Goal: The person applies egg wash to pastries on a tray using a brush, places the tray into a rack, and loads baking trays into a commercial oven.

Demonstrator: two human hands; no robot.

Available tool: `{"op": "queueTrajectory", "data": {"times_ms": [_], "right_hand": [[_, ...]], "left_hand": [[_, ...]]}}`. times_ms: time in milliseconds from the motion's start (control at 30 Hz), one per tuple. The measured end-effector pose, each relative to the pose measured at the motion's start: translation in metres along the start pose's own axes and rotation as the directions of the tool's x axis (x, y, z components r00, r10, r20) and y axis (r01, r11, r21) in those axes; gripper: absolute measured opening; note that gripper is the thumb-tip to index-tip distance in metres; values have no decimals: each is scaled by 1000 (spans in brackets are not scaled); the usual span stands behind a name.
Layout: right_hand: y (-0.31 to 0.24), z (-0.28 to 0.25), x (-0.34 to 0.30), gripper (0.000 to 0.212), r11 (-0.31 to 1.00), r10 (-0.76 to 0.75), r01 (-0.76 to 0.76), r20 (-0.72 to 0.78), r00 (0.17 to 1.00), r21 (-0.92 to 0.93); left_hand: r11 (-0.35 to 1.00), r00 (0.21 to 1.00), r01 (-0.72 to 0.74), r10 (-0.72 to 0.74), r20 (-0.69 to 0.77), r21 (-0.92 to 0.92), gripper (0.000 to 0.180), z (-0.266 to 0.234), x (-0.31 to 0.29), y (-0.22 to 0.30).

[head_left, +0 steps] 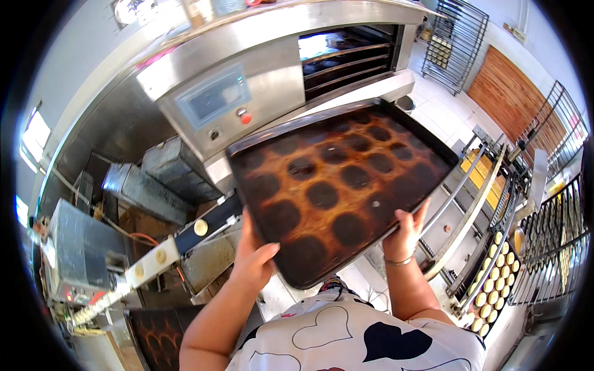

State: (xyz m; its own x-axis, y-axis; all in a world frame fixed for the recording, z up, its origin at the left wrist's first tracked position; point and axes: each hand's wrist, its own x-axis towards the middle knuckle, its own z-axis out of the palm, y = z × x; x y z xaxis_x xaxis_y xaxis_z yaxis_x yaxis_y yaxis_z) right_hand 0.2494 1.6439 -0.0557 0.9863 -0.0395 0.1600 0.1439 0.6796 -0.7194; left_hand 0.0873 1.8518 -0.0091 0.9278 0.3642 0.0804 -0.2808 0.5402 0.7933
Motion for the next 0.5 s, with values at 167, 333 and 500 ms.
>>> {"op": "queueTrajectory", "data": {"times_ms": [167,333,500], "right_hand": [[3,-19,115,66,969,-248,247,-70,966,-23],[19,-13,219,65,931,-364,361,-62,929,-56],[60,36,329,61,926,-377,375,84,922,41]], "left_hand": [[984,968,130,-153,200,126,93,11,155,-41],[946,940,234,-280,196,226,90,40,263,-41],[927,961,139,-211,179,348,84,23,360,-27]]}}
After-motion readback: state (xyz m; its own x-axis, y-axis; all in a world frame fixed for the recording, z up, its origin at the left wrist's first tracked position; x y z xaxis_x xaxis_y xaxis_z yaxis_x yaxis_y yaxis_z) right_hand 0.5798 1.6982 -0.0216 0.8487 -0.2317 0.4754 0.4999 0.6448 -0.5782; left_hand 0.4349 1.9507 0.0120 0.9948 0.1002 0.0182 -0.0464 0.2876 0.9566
